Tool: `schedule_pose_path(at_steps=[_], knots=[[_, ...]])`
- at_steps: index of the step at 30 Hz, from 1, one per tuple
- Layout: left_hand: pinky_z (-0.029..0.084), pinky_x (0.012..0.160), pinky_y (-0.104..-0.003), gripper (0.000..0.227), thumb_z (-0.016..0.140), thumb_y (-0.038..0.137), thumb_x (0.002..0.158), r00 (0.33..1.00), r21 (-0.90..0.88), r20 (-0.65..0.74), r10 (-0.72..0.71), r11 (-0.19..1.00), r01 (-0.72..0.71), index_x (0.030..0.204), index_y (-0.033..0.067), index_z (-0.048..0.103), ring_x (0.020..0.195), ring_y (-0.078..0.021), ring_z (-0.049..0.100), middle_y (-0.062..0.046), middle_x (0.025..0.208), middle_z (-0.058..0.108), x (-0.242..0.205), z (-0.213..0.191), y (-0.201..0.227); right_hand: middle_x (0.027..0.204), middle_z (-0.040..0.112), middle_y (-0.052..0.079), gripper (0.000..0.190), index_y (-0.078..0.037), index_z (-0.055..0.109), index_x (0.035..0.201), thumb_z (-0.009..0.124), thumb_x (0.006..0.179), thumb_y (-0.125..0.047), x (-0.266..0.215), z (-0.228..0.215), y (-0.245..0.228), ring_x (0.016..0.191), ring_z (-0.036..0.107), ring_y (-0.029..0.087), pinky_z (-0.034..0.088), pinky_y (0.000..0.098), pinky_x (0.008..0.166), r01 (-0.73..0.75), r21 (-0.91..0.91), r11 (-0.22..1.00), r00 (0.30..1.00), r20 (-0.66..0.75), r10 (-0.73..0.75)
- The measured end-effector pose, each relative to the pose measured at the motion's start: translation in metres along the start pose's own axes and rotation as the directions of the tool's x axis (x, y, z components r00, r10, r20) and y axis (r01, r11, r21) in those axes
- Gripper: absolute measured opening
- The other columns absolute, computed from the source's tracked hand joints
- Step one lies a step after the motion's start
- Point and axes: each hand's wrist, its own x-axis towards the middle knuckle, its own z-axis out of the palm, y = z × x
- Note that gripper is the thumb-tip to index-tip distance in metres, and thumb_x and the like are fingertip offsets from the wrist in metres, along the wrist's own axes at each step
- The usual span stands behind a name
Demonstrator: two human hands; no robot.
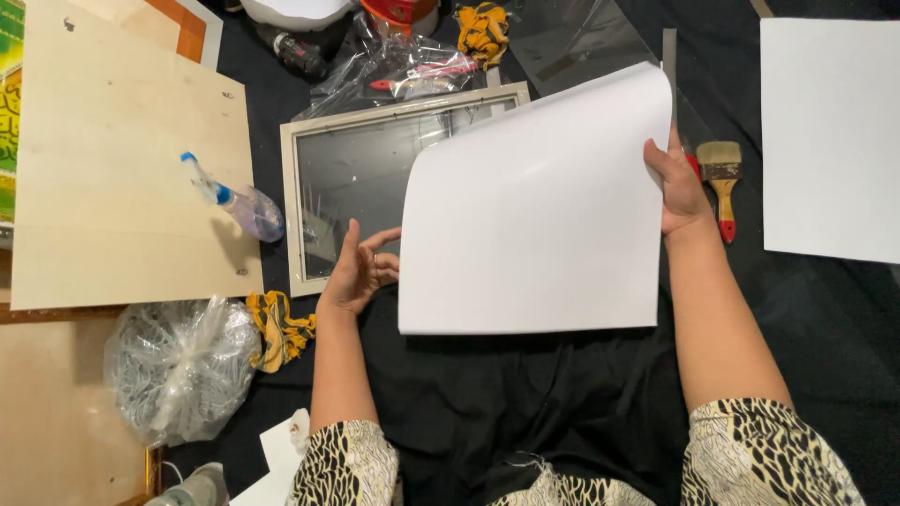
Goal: The person removes a white sheet from a picture frame, cuts a new sheet to size using a ruler and utility knife, wipes the glass pane with a brush, and places the cut sheet into the frame. The person handles the frame, paper, ruler, utility knife, and brush throughout the process.
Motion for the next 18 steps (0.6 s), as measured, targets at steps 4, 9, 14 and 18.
schedule_pose_path(at_steps=[4,9,14,18], knots=[[0.054,0.093,-0.056,0.114,0.038,0.097,0.075,0.996,0.130,-0.055,-0.073,0.988,0.080,0.150,0.0117,0.051,0.104,-0.0388,0.072,-0.020,0.120,0.071,0.042,0.039,0.023,0.146,0.060,0.008,0.060,-0.032,0.040,0.160,0.056,0.104,-0.020,0.001,-0.009,-0.009,0.131,0.062,0.025,0.046,0.0509,0.118,-0.082,-0.007,0.997,0.997,-0.013,0.082],[0.046,0.104,-0.065,0.073,0.075,0.045,0.091,0.995,-0.141,-0.082,-0.058,0.989,0.046,0.156,0.0278,0.046,0.122,-0.0432,0.064,-0.018,0.143,0.060,0.112,0.066,-0.001,0.123,0.068,0.016,0.066,-0.031,0.046,0.157,0.068,0.096,-0.020,0.011,-0.033,0.007,0.102,0.070,0.035,0.057,0.0507,0.089,-0.467,-0.320,0.824,0.882,-0.228,0.412],[0.046,0.098,-0.069,0.085,0.083,0.012,0.080,0.994,-0.052,-0.091,-0.057,0.997,0.052,0.156,0.0208,0.046,0.120,-0.0472,0.063,-0.025,0.139,0.062,0.115,0.133,0.033,0.121,0.070,0.016,0.056,-0.028,0.055,0.149,0.073,0.096,-0.028,0.029,-0.081,0.018,0.098,0.071,0.031,0.059,0.0475,0.084,-0.562,-0.346,0.751,0.821,-0.344,0.456],[0.048,0.098,-0.069,0.079,0.077,0.003,0.079,0.998,-0.114,-0.065,0.024,0.993,-0.031,0.153,0.0177,0.050,0.119,-0.0490,0.064,-0.025,0.138,0.063,0.143,0.149,0.037,0.121,0.067,0.017,0.036,-0.016,0.069,0.133,0.071,0.102,-0.034,0.045,-0.195,0.069,0.106,0.066,0.030,0.057,0.0388,0.084,-0.455,-0.506,0.733,0.814,-0.570,0.112]])
